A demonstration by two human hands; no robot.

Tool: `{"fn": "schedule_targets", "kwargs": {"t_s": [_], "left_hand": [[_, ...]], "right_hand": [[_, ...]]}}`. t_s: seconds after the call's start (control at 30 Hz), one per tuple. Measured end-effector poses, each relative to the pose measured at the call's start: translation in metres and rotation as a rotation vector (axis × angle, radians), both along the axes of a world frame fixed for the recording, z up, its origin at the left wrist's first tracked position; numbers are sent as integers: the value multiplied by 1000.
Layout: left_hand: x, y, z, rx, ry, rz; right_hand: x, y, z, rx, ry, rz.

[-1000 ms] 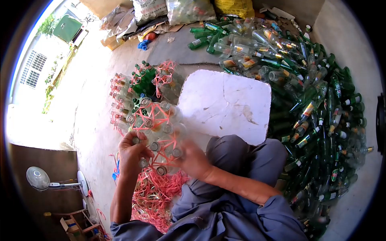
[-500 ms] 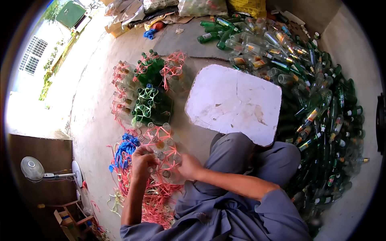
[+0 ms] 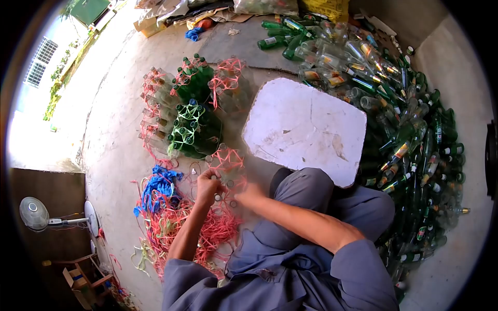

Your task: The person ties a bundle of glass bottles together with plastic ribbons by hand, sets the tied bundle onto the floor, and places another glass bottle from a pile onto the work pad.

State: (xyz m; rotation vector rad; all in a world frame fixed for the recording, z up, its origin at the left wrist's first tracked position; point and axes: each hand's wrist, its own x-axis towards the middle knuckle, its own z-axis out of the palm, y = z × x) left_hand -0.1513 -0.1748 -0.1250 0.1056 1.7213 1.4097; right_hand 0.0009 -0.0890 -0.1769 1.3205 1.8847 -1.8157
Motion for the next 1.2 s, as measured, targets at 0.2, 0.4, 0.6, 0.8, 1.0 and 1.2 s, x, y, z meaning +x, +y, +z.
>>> {"fn": "schedule_targets", "kwargs": {"t_s": [0.2, 0.4, 0.6, 0.8, 1.0, 1.2], "left_hand": [[-23, 8, -25, -57, 90, -132], [-48, -25, -45, -3, 58, -15], [-40, -36, -49, -3, 132, 37], [-14, -81, -86, -11, 340, 516], [32, -118, -138, -91, -431, 774], [52, -86, -137, 232, -611, 672]], "right_hand": [[-10, -6, 0, -94, 21, 11], [-18, -11, 37, -69, 62, 33], [-15, -8, 51, -87, 221, 132], [-10, 3, 68, -174, 341, 82], [4, 6, 105, -290, 388, -62], [16, 3, 131, -285, 344, 31]]}}
